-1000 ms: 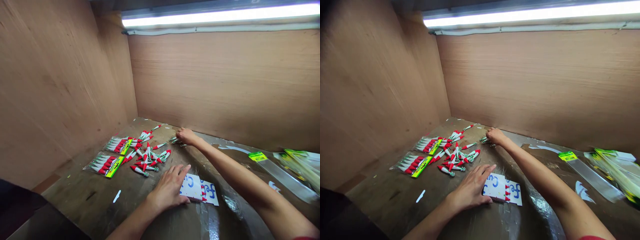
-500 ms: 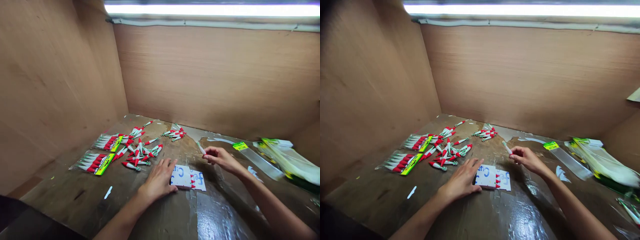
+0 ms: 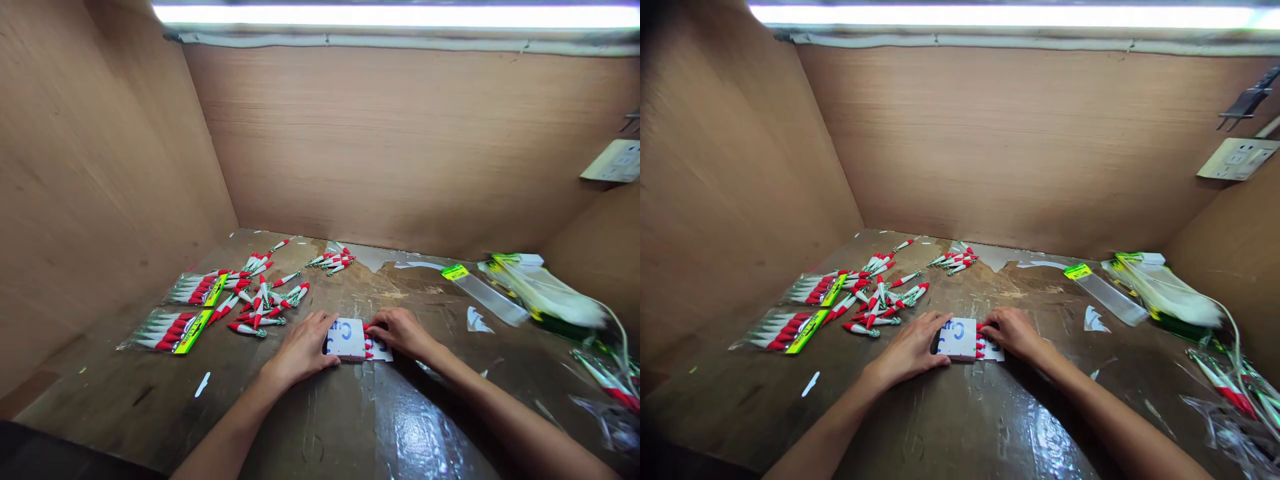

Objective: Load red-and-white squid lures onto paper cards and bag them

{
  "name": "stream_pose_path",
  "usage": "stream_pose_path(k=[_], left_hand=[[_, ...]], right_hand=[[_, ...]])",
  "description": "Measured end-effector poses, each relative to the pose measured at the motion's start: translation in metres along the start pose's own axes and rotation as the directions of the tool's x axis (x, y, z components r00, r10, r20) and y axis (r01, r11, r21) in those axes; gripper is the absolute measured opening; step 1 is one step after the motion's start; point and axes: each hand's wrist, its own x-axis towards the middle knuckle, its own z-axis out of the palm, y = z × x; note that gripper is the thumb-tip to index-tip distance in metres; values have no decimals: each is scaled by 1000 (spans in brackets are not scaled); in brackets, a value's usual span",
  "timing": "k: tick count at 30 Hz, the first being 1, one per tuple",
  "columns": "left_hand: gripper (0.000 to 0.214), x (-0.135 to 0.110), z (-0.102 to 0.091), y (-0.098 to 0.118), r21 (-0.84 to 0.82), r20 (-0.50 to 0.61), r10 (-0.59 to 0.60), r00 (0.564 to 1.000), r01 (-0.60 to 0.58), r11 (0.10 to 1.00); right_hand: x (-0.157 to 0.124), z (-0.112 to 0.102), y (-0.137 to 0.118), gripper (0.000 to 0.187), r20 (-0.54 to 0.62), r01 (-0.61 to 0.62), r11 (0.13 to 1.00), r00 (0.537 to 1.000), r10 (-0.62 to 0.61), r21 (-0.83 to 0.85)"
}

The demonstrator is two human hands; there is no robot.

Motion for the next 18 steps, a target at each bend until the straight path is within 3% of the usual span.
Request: stream_pose_path(k=[5,8,10,12,14,15,18], left_hand=[[88,-1,-3,2,8,20,-46,999,46,999],[88,-2,-3,3,9,23,-46,999,46,999],[90,-3,-3,4,7,22,-51,998,51,999],[96,-4,-3,5,5,12,-48,999,48,999],[105,-5,-2,5,2,-2,-36,999,36,999],[108,-5,-2,5,1,-4,-32,999,32,1000],[109,-5,-1,3,4,4,-40,999,40,999]], right_hand=[[14,6,-4,25,30,266,957,964,-264,-118],[19,-12,4,25,130,349,935,931,-340,-61],[32,-29,8,21,234,328,944,915,-329,42],[59,-43,9,23,249,255,962,930,-271,92],[100,-48,6,26,105,184,983,978,-182,-10],[124,-47,3,27,38,170,978,985,-167,-122],[195,-33,-5,34,-32,154,965,986,-165,-211]])
